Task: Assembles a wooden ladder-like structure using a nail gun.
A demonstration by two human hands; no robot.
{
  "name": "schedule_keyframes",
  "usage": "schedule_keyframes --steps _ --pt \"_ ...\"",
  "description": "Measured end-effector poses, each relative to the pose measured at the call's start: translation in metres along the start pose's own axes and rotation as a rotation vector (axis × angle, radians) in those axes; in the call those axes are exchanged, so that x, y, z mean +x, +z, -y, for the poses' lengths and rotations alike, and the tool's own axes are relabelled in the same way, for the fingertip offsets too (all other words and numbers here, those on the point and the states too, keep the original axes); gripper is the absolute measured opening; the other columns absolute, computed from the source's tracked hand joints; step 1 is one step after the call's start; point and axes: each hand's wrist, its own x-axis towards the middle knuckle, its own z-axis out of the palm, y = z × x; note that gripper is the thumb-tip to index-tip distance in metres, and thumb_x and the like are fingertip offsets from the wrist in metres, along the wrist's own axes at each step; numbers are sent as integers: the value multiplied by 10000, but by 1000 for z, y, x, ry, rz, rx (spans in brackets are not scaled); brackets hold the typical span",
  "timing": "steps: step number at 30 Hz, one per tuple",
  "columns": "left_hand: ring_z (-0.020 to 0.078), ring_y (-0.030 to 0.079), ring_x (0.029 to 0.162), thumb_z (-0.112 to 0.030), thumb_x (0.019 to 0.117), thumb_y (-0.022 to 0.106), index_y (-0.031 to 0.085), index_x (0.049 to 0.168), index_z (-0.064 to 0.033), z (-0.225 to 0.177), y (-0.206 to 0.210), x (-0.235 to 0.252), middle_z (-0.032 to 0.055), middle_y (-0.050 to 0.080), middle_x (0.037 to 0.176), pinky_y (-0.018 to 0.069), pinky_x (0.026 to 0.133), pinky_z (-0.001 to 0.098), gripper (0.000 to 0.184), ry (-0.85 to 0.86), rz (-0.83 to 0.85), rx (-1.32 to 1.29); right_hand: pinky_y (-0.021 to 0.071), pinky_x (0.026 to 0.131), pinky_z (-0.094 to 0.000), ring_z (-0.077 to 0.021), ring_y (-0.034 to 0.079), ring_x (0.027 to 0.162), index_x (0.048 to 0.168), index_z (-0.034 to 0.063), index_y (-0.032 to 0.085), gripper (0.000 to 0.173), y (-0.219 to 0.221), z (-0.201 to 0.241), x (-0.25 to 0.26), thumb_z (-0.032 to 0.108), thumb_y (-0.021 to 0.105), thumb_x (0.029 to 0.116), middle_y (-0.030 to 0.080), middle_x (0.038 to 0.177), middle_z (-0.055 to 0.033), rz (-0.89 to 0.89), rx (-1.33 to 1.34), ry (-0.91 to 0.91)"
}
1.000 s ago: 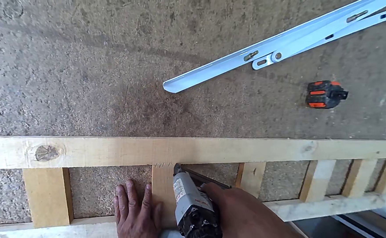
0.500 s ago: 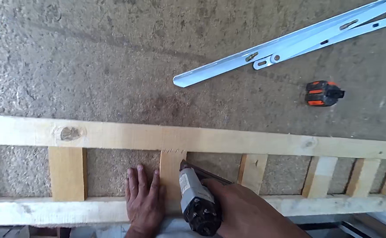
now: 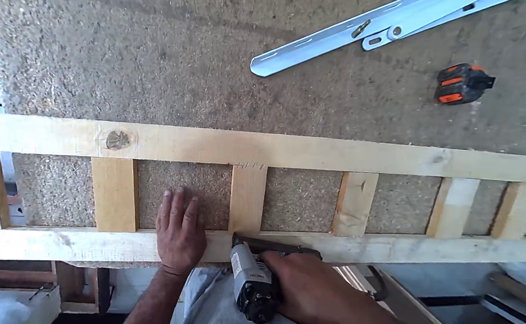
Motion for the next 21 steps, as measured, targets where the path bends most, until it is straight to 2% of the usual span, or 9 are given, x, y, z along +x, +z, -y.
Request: schedule_keyframes --steps 3,7,11,14,17,21 --pt "365 478 1425 -277 1015 497 720 1256 -127 -4 4 2 110 576 1485 400 1145 554 361 -28 -19 43 544 681 -602 -402 695 865 1304 114 560 584 1 2 -1 438 729 849 679 905 -167 -20 -7 6" --pt "337 472 1433 -282 1005 484 731 1242 -150 -3 6 2 77 574 1492 395 1147 545 367 -38 -17 66 545 698 -597 -394 695 896 1217 75 578 529 2 9 -3 429 721 851 676 931 -175 -17 22 65" --pt "335 480 1426 -259 1004 456 726 1251 -152 -3 6 2 71 577 1490 414 1121 544 381 -33 -22 82 555 736 -587 -380 697 935 1292 79 563 590 11 4 -5 442 717 853 687 981 -169 -40 97 81" --pt "329 481 1425 -242 1001 446 730 1238 -158 -2 7 2 64 580 1488 420 1115 541 380 -36 -36 78 553 722 -584 -378 694 923 1228 65 573 561 11 -1 -8 443 729 844 676 964 -173 -34 103 100" --pt "324 485 1424 -236 1002 440 734 1232 -159 -2 7 1 60 584 1484 419 1123 528 382 -38 -42 74 553 737 -593 -384 695 937 1269 75 569 570 11 -7 -12 428 727 849 683 977 -173 -28 101 102" --pt "301 485 1428 -230 1004 440 741 1221 -160 -2 8 1 43 592 1478 402 1148 510 378 -41 -57 70 551 712 -582 -373 695 907 1207 72 573 540 14 -15 -17 431 731 836 674 939 -165 -48 89 105"
